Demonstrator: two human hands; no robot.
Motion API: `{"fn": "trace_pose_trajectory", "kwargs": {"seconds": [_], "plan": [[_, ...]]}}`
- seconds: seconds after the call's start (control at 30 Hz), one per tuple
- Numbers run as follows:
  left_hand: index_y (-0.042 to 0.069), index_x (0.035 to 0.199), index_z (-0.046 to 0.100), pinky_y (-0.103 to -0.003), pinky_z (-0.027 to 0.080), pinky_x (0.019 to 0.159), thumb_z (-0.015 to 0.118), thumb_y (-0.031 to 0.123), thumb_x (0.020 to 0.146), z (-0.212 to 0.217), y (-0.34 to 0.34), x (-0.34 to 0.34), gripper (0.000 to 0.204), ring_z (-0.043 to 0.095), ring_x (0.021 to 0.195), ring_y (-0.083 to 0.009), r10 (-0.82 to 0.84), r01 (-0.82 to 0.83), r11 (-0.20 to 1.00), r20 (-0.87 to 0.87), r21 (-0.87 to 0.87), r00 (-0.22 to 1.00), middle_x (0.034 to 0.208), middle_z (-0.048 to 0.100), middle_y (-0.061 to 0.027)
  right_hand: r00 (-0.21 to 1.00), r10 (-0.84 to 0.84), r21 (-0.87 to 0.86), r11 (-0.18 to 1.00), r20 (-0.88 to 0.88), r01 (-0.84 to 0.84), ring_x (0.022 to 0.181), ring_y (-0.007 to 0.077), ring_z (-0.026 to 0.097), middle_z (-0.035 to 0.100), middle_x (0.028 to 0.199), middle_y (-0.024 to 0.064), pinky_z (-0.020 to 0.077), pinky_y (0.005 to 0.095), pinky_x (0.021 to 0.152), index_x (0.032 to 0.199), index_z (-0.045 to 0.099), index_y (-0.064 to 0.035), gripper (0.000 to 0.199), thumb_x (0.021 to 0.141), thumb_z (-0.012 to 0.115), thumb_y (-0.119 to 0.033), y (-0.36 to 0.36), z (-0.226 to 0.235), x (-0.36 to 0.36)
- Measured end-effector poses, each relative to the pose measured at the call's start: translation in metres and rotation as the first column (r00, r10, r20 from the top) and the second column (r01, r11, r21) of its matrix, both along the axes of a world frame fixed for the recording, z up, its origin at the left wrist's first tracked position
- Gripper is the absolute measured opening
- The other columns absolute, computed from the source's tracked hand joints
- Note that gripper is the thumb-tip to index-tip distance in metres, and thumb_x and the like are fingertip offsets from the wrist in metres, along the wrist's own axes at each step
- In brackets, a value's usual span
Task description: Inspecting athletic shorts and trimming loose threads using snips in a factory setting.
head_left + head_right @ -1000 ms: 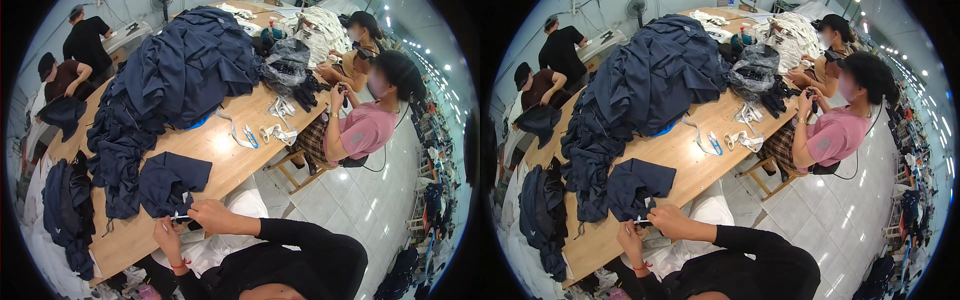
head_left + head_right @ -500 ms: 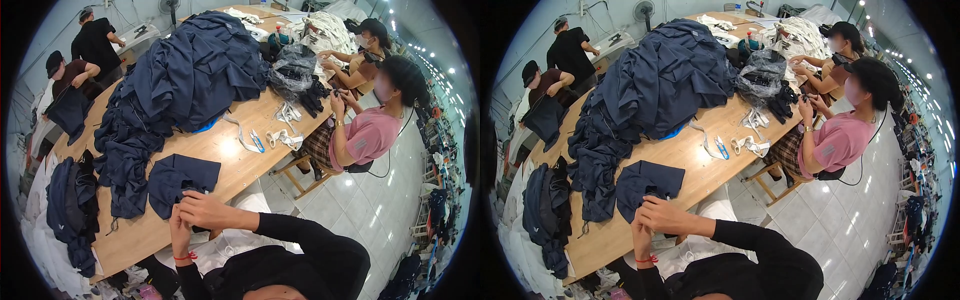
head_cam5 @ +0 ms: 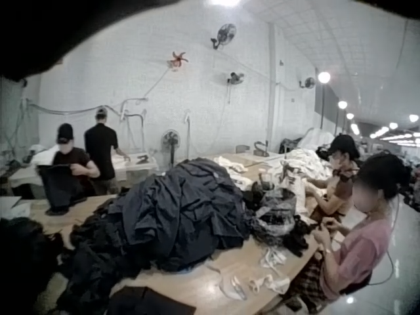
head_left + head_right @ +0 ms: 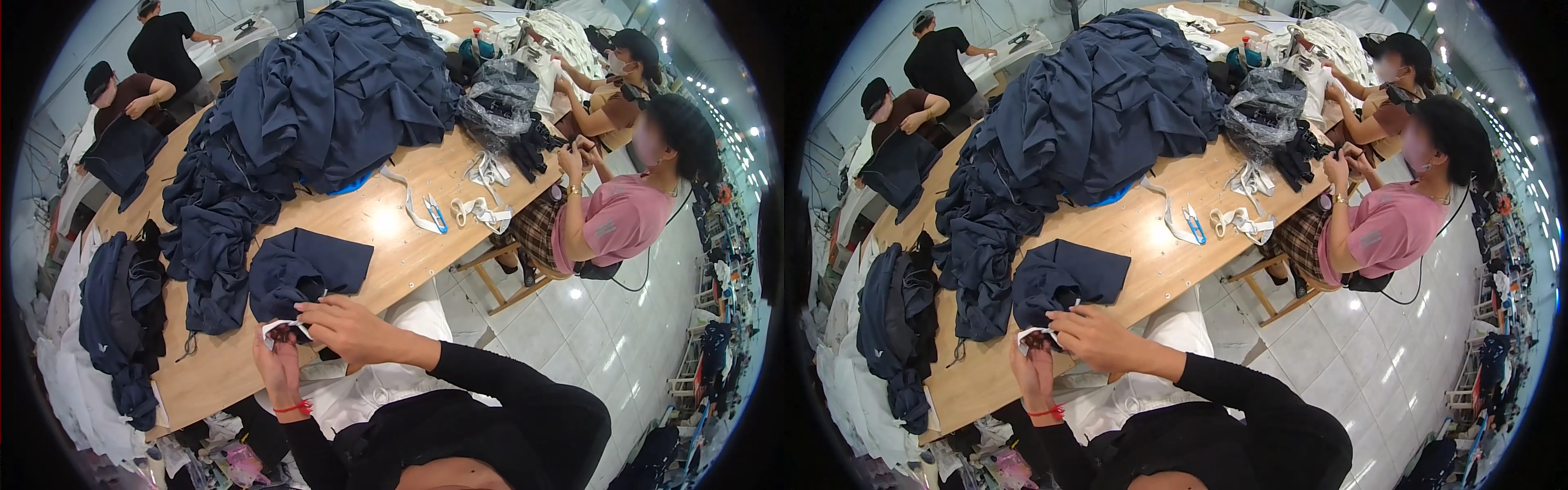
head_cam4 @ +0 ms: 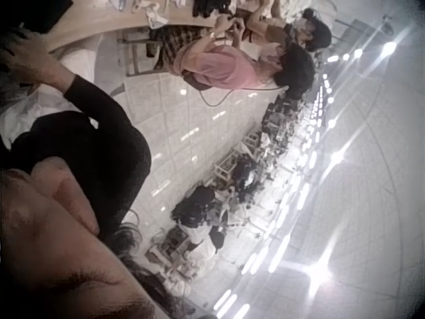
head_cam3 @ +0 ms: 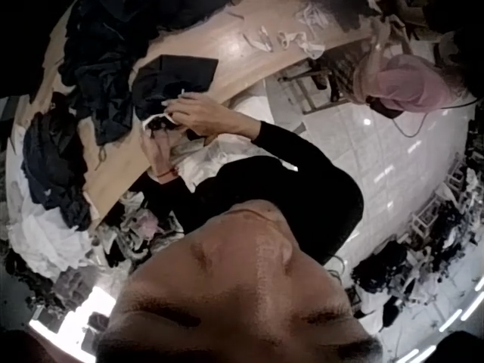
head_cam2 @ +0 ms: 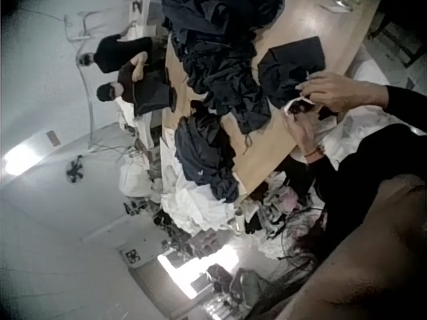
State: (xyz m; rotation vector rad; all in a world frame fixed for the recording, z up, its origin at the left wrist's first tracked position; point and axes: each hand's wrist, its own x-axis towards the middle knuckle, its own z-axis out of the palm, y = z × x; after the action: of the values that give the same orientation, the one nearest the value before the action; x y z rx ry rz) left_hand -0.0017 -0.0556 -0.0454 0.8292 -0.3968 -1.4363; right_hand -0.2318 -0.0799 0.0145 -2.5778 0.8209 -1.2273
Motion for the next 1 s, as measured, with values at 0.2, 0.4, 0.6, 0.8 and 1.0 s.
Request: {"fn": "trace_pose_trajectory", "kwargs": {"seconds": [0.2,0.4,0.6,0.8,1.0], "plan": [[0.005,0.114,0.067,-0.03,0.059,0.087,0.058,0.033,0.124,0.007,-0.001,-0.012,0.031,0.069,0.097,-0.0129,-0.055,0.065,0.993,0.098,-0.097,0.994,0.109,0.074,-0.0047,0.987,-0.065,-0.086,0.995,-0.15,0.052,0.136,0.0352,0.067,0.071,0.14,0.0192,0.0498,0.0529,0.115,0.108,0.071,0.0,0.024,0.087,0.076,-0.012,0.01,0.017,0.004],[0.007,0.101,0.06,-0.026,0.058,0.087,0.074,0.008,0.111,0.005,0.001,-0.005,0.018,0.068,0.096,-0.0093,-0.27,0.286,0.957,0.235,-0.037,0.934,0.103,0.072,-0.0029,0.98,-0.003,-0.071,0.997,-0.198,-0.011,0.125,0.0342,0.069,0.073,0.134,0.0188,0.0468,0.0506,0.115,0.118,0.075,0.0012,0.03,0.093,0.072,-0.014,0.003,0.02,-0.005],[0.0,0.115,0.065,-0.026,0.06,0.073,0.075,-0.006,0.103,0.006,0.014,0.005,0.017,0.074,0.09,-0.0133,-0.356,0.337,0.933,0.193,0.124,0.914,0.104,0.078,-0.0105,0.953,0.007,0.052,0.999,-0.303,0.01,0.131,0.0309,0.073,0.073,0.143,0.0221,0.0427,0.054,0.125,0.119,0.07,-0.0015,0.031,0.092,0.076,-0.017,0.008,0.007,-0.012],[-0.004,0.134,0.065,-0.029,0.059,0.074,0.066,-0.008,0.107,0.01,0.039,0.004,0.028,0.071,0.087,-0.0145,-0.464,0.396,0.886,0.442,0.241,0.768,0.11,0.073,-0.0107,0.877,0.032,0.181,0.981,-0.479,0.064,0.111,0.0287,0.078,0.075,0.12,0.0151,0.0408,0.0542,0.125,0.114,0.063,-0.0045,0.025,0.094,0.074,-0.013,0.005,0.002,-0.007],[0.007,0.104,0.063,-0.025,0.038,0.052,0.046,0.008,0.111,0.014,0.031,-0.009,0.018,0.047,0.059,-0.0069,-0.475,0.314,0.851,0.361,0.42,0.802,0.081,0.058,0.001,0.872,0.033,0.114,0.993,-0.489,0.026,0.11,0.0297,0.077,0.073,0.118,0.0125,0.0412,0.0552,0.125,0.115,0.064,-0.0055,0.054,0.079,0.092,-0.034,0.006,0.01,-0.003]]}}
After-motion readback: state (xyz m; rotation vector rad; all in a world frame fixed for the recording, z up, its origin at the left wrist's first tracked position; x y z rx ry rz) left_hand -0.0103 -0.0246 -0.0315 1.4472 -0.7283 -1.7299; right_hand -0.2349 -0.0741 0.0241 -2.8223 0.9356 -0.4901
